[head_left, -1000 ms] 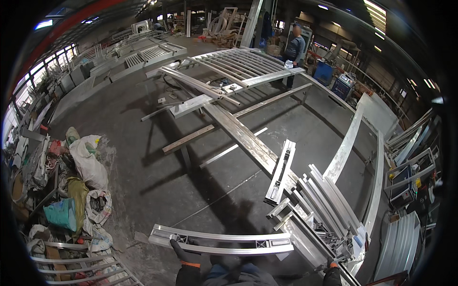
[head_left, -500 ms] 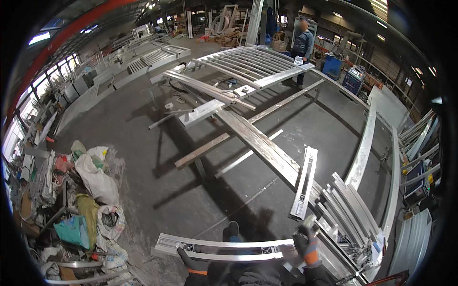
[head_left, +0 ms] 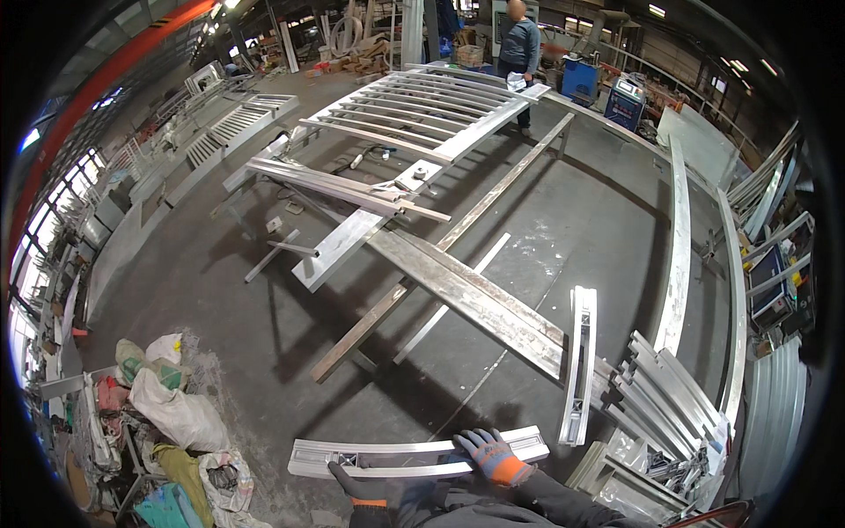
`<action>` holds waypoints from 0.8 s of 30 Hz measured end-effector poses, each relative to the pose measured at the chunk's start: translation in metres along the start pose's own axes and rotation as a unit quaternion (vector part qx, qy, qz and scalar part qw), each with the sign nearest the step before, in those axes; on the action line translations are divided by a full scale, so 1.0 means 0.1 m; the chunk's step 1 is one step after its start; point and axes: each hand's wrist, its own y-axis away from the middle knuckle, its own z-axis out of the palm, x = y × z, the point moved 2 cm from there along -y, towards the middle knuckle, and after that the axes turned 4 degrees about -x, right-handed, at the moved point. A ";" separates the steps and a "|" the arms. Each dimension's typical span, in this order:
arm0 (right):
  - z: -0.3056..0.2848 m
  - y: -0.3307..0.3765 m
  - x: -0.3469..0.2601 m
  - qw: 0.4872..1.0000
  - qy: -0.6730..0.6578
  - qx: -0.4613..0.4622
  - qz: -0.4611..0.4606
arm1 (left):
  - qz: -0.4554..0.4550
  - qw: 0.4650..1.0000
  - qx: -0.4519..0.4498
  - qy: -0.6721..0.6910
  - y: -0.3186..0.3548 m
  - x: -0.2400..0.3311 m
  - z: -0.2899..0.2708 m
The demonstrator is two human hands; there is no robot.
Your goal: The person assembles aluminum extrusions into a frame on a workbench, then uses a welding torch to join the pieces. They repeatedly pick up and position metal sections, weld joints, and inspect the assembled frame.
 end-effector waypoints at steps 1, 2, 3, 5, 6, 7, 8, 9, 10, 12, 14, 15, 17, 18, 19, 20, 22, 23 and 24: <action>-0.06 -0.14 0.08 0.999 0.036 0.011 0.010 | -0.025 0.999 -0.019 0.017 -0.14 -0.09 0.09; -0.13 -0.23 0.17 1.000 0.015 0.010 0.026 | -0.033 0.999 -0.034 0.027 -0.31 -0.17 0.19; -0.17 -0.32 0.25 0.999 -0.006 0.010 0.042 | -0.097 0.988 -0.061 0.099 -0.47 -0.28 0.32; -0.25 -0.46 0.42 0.997 0.026 0.002 0.066 | -0.184 0.955 -0.095 0.210 -0.80 -0.45 0.63; -0.26 -0.51 0.51 0.996 0.019 -0.021 0.086 | -0.172 0.965 -0.104 0.170 -0.96 -0.54 0.80; -0.25 -0.56 0.60 0.993 0.009 -0.034 0.109 | -0.130 0.986 -0.075 0.075 -1.13 -0.64 0.98; -0.24 -0.62 0.69 0.990 -0.002 -0.046 0.133 | -0.142 0.987 -0.058 0.049 -1.31 -0.71 1.16; -0.22 -0.69 0.78 0.988 -0.025 -0.037 0.149 | -0.162 0.982 -0.087 0.034 -1.48 -0.79 1.36; -0.19 -0.75 0.89 0.984 -0.059 -0.044 0.163 | -0.202 0.969 -0.126 0.064 -1.65 -0.87 1.57; -0.11 -0.98 1.14 0.966 -0.097 -0.075 0.229 | -0.275 0.944 -0.180 0.014 -2.07 -0.99 1.95; -0.09 -1.25 1.39 0.955 -0.136 -0.043 0.260 | -0.300 0.935 -0.187 0.029 -2.47 -1.21 2.37; -0.11 -1.39 1.51 0.947 -0.151 -0.043 0.282 | -0.316 0.930 -0.187 0.022 -2.67 -1.30 2.57; -0.25 -1.72 1.74 0.946 -0.144 -0.019 0.289 | -0.326 0.927 -0.187 -0.015 -3.07 -1.45 2.94; -0.34 -1.88 1.81 0.947 -0.138 -0.007 0.290 | -0.352 0.918 -0.180 -0.030 -3.29 -1.54 3.13; -0.42 -2.02 1.89 0.935 -0.151 -0.012 0.321 | -0.350 0.914 -0.204 -0.022 -3.47 -1.63 3.31; -0.51 -2.16 1.93 0.927 -0.152 -0.020 0.342 | -0.344 0.910 -0.231 -0.009 -3.66 -1.73 3.49; -0.64 -2.45 2.02 0.911 -0.140 -0.042 0.385 | -0.384 0.900 -0.198 -0.057 -4.06 -1.93 3.76; -0.67 -2.67 2.07 0.908 -0.123 -0.048 0.398 | -0.381 0.908 -0.145 -0.092 -4.22 -2.07 3.88; -0.76 -2.73 2.12 0.904 -0.151 -0.044 0.397 | -0.404 0.893 -0.176 -0.088 -4.34 -2.15 3.98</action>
